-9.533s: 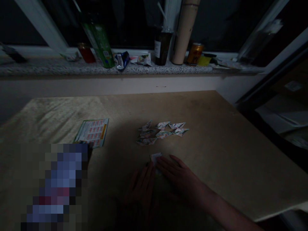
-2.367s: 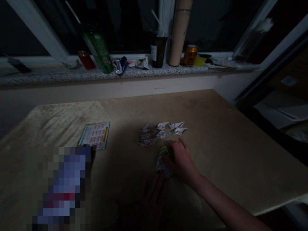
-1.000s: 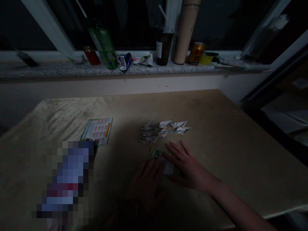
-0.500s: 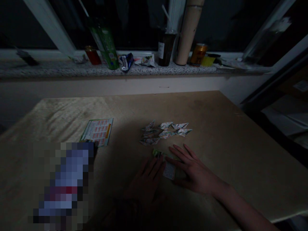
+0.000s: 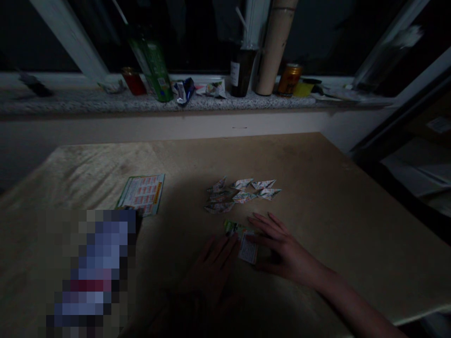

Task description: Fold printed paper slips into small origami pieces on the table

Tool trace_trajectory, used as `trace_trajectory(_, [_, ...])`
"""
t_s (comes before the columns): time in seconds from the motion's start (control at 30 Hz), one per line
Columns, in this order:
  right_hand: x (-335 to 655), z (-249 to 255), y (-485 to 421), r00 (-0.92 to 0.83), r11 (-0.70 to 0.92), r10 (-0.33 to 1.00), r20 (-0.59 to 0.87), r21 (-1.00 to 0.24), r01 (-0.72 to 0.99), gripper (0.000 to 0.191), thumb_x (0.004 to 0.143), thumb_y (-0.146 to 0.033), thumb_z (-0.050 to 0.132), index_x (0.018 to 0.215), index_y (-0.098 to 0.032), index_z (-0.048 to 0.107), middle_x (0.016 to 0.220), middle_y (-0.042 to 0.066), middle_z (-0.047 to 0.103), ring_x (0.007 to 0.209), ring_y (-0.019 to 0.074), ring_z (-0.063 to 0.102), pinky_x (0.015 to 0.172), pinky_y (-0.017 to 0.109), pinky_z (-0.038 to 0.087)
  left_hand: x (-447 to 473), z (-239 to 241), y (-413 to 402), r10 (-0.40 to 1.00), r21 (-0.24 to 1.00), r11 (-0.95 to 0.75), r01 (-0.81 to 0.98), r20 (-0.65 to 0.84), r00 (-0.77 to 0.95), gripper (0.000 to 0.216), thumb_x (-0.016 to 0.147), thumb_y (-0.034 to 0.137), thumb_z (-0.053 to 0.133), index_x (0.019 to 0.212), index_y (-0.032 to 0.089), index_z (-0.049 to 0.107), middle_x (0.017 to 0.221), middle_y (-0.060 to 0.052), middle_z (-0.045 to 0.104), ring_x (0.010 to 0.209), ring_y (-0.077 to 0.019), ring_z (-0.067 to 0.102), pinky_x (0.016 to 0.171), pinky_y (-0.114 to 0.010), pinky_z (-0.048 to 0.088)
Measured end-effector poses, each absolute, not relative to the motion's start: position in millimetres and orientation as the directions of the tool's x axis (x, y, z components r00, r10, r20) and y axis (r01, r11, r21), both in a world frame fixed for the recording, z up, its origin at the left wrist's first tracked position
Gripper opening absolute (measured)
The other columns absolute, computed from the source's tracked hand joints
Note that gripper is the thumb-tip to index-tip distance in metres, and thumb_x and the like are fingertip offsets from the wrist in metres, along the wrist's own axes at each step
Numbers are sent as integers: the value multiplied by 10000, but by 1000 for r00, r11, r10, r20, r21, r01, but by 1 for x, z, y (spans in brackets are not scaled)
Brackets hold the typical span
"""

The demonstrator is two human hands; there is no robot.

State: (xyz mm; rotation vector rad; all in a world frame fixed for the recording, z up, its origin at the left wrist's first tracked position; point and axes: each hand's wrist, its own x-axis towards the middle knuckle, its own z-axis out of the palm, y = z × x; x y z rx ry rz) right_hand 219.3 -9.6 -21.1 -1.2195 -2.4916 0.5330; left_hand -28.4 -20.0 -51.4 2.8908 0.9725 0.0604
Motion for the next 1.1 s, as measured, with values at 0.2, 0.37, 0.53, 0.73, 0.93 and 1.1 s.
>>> trace_trajectory(0.2, [217, -20, -10, -548, 516, 830, 104, -517, 683, 443, 740, -370, 685, 1160, -263, 593, 1414, 77, 401, 1336, 278, 279, 1073, 571, 177, -26, -47, -23, 632, 95, -770, 631, -26, 774, 771, 830, 610, 370, 1441, 189, 159, 1497, -99, 231, 1348, -275, 229, 1082, -480, 135])
trace_trajectory(0.37, [212, -21, -6, -484, 483, 860, 162, -569, 666, 244, 761, -317, 682, 980, -226, 621, 1219, 72, 548, 1233, 247, 419, 1075, 501, 224, -23, -36, -23, 663, 103, -736, 669, -93, 743, 734, 842, 595, 366, 1432, 191, 197, 1506, -84, 198, 1357, -268, 210, 1087, -477, 150])
trace_trajectory(0.53, [202, -23, 0, -398, 447, 892, 215, -548, 707, 133, 780, -267, 664, 762, -208, 546, 958, 32, 571, 1005, 196, 536, 1060, 457, 255, -22, -29, -24, 643, 135, -743, 656, -128, 755, 820, 818, 611, 381, 1437, 128, 147, 1507, -96, 180, 1360, -266, 199, 1096, -468, 137])
trace_trajectory(0.73, [193, -29, 8, -377, 455, 889, 259, -411, 790, 187, 801, -320, 635, 713, -208, 514, 856, 18, 528, 914, 193, 526, 1047, 470, 253, -24, -33, -27, 636, 100, -766, 635, -34, 771, 852, 796, 601, 457, 1447, 208, 73, 1508, -102, 187, 1365, -275, 188, 1085, -489, 138])
trace_trajectory(0.93, [186, -35, 10, -399, 483, 868, 295, -320, 815, 161, 850, -268, 571, 709, -198, 535, 794, 18, 499, 837, 183, 486, 952, 414, 339, -23, -31, -27, 647, 134, -750, 647, -49, 761, 827, 802, 608, 451, 1447, 216, 112, 1506, -111, 187, 1364, -283, 193, 1082, -500, 129])
trace_trajectory(1.1, [183, -40, 10, -393, 489, 860, 325, -303, 818, 171, 866, -240, 548, 704, -187, 538, 778, 26, 512, 841, 192, 468, 865, 375, 368, -22, -30, -26, 646, 160, -742, 651, -92, 758, 844, 797, 607, 460, 1448, 200, 109, 1511, -102, 159, 1369, -275, 178, 1094, -482, 103])
